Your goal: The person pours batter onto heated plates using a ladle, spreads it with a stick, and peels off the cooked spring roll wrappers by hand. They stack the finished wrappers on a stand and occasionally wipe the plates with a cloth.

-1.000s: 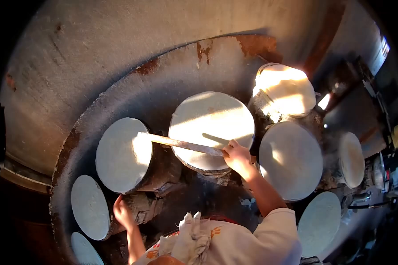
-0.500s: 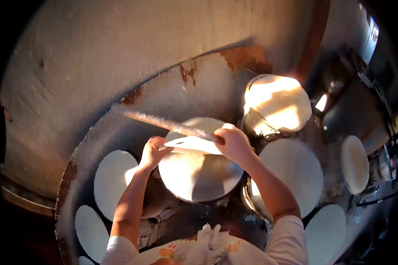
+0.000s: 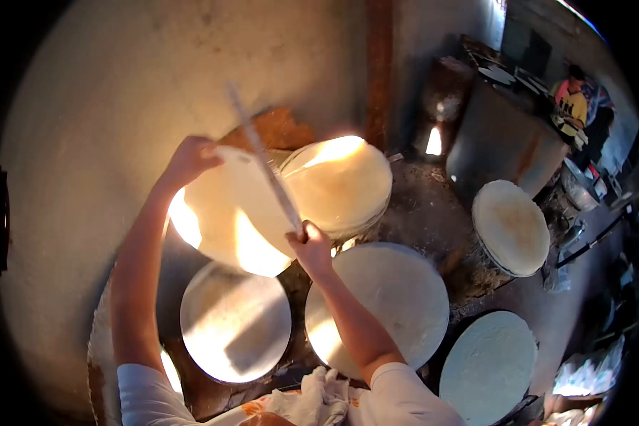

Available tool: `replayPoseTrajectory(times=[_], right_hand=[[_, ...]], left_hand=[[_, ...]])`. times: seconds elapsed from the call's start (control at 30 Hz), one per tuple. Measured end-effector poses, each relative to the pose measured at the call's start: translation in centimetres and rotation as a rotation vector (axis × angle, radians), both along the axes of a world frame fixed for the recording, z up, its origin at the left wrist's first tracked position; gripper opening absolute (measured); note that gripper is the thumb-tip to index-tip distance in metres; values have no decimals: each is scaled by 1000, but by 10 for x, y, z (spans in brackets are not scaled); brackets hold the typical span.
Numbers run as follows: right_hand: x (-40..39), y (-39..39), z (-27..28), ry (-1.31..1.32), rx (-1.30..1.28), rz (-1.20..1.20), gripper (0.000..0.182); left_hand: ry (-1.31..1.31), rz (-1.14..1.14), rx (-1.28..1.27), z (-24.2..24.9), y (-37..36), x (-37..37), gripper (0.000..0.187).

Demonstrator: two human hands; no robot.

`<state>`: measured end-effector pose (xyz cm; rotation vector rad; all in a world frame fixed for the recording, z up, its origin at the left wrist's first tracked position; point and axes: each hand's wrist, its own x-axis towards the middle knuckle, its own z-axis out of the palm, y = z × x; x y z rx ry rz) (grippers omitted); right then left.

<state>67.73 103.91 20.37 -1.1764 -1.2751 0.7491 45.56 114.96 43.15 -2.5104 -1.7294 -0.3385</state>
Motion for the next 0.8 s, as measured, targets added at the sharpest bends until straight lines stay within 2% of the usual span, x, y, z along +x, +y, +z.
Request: replayPoseTrajectory(times=[0.03, 0.07, 0.13, 0.2, 0.27, 0.33, 0.4, 0.43, 0.5, 0.53, 0.57, 0.63, 0.7, 0.73, 0.77, 0.8], right_hand=[[15, 14, 5, 113, 30, -31, 19], [31, 30, 16, 233, -58, -73, 17], [69, 61, 34, 418, -153, -146, 13], [105, 98, 39, 450, -170, -215, 10], [133, 129, 13, 356, -212, -271, 10], [155, 160, -22, 275, -212, -332, 13], [178, 199, -87, -123, -206, -511, 13], [187, 210, -106, -323, -206, -593, 13], [194, 200, -121, -516, 35, -697, 16], [193, 188, -105, -169, -253, -509, 16], [193, 179, -99, -130, -269, -478, 16], [194, 175, -97, -221, -274, -478, 19], [205, 198, -138, -569, -135, -619, 25], [207, 195, -127, -679, -281, -580, 24], [238, 215, -180, -904, -120, -639, 22], [263, 225, -228, -860, 311, -632, 14]], left_hand=[[19, -99, 282, 2, 23, 35, 32], [29, -201, 558, 2, 43, 72, 32], [-354, -283, 764, 5, 57, 151, 32], [-466, -364, 755, 12, 33, 194, 36], [-363, -449, 713, 2, -14, 196, 40], [-154, -457, 735, -26, -56, 168, 44], [-48, -374, 515, -58, -94, 131, 46], [-78, -351, 416, -78, -105, 107, 45], [-68, -170, 227, -96, -139, 69, 44], [-17, -151, 269, -115, -152, 42, 42], [-7, -71, 195, -130, -172, 18, 42], [-14, 96, 103, -157, -222, -20, 35], [-95, 285, -12, -184, -274, -46, 33], [-138, 384, -63, -189, -301, -50, 33], [-183, 506, -109, -195, -335, -49, 32], [-173, 568, -165, -201, -367, -52, 30]])
